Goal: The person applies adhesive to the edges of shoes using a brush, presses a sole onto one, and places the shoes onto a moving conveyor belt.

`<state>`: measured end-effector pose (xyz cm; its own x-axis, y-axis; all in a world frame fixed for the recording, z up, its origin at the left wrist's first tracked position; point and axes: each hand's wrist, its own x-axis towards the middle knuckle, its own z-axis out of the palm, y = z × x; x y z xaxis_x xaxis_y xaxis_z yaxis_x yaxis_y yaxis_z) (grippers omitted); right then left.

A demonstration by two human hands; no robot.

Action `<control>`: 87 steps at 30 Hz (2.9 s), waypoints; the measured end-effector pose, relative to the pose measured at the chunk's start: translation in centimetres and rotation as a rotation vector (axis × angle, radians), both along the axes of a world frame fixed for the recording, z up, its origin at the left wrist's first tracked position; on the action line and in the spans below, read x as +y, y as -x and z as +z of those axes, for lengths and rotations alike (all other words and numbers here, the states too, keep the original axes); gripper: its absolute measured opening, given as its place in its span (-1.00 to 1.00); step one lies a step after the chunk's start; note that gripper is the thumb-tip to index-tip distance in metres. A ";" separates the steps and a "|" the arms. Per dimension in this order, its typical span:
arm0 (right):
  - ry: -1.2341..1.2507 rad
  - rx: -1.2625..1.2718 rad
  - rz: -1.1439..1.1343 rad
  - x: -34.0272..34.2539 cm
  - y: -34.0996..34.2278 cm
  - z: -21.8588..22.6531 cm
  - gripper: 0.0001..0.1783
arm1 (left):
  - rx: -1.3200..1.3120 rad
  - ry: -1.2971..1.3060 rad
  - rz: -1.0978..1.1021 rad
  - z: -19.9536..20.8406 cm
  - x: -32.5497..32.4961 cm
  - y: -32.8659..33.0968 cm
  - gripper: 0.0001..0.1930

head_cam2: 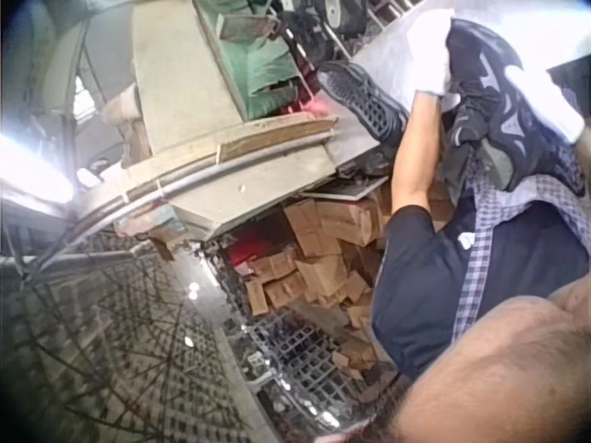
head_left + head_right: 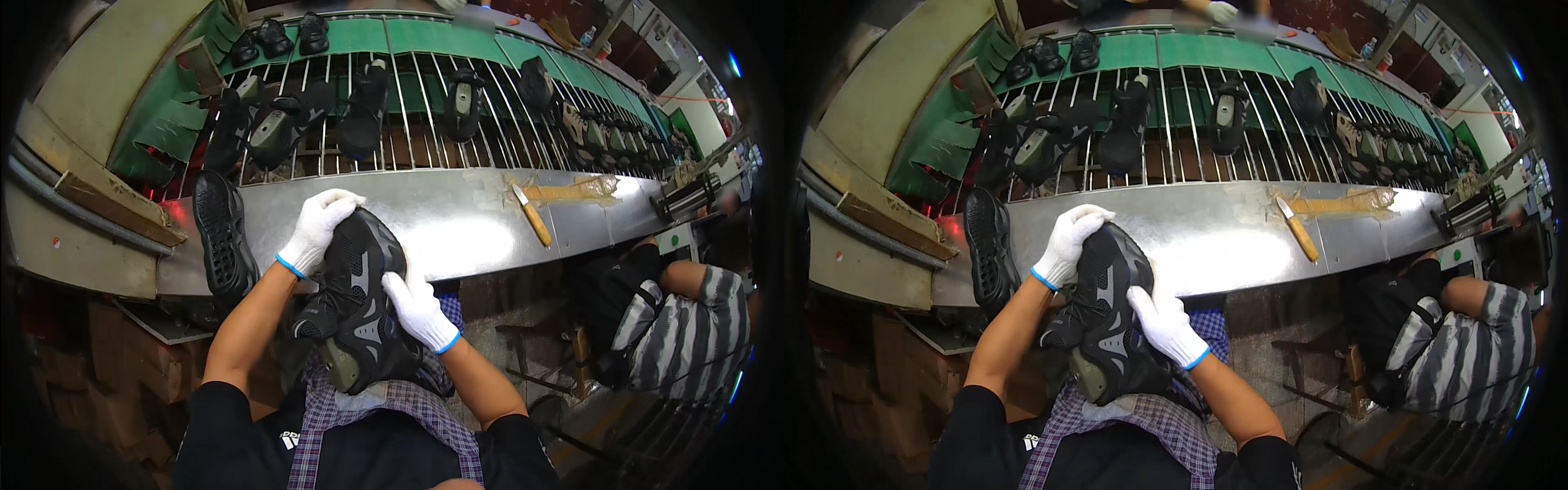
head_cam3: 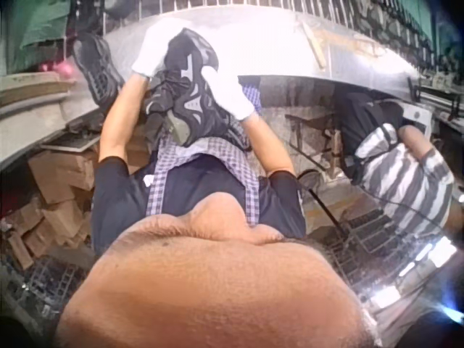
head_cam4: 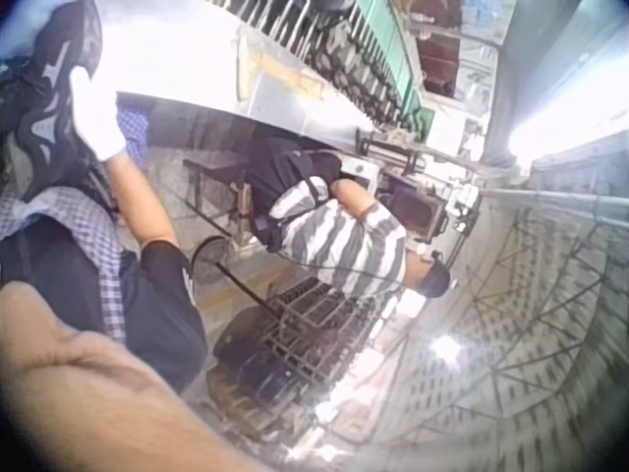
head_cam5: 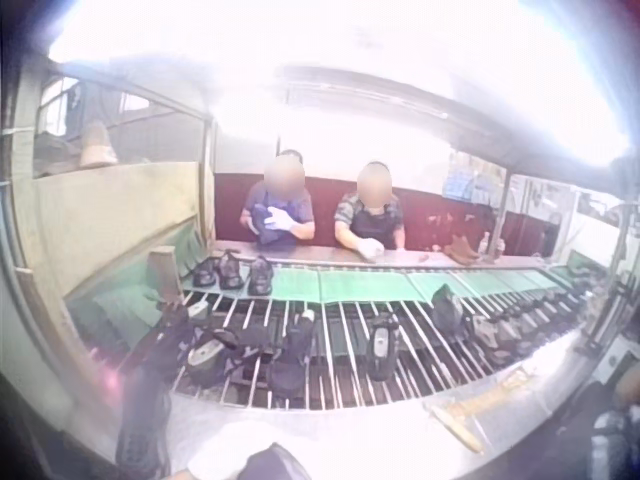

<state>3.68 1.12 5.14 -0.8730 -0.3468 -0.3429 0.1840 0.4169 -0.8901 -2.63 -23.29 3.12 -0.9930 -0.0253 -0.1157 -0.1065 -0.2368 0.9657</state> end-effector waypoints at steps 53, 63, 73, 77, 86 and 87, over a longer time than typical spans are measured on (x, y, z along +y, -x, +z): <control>0.603 0.113 -0.609 11.0 37.7 -4.6 -0.32 | 0.552 1.201 0.321 -1.6 -2.7 -9.4 -0.84; 0.179 0.113 -0.106 9.8 3.9 4.1 0.05 | 0.526 0.918 0.409 -2.7 0.1 -7.0 -0.58; 1.111 -0.498 -0.281 11.2 -12.2 -15.2 -0.21 | 0.337 0.664 -0.120 0.7 8.7 -2.9 -0.52; 0.905 -0.680 -0.545 9.2 -8.1 -14.3 -0.26 | 0.436 -0.216 -0.368 11.0 6.2 -4.4 -0.59; 0.747 -0.482 -0.369 8.9 -6.8 -7.6 -0.26 | 1.120 -0.793 -0.777 21.0 4.5 -11.9 0.05; 0.736 -0.479 -0.365 9.1 -7.0 -7.4 -0.25 | 1.104 -0.791 -0.779 20.7 4.3 -12.2 0.10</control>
<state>10.66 10.17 -2.27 -0.7935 -0.3523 -0.4963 0.6055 -0.3740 -0.7025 9.59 -18.99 23.84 -0.3310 0.2282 0.9156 0.2103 -0.9281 0.3073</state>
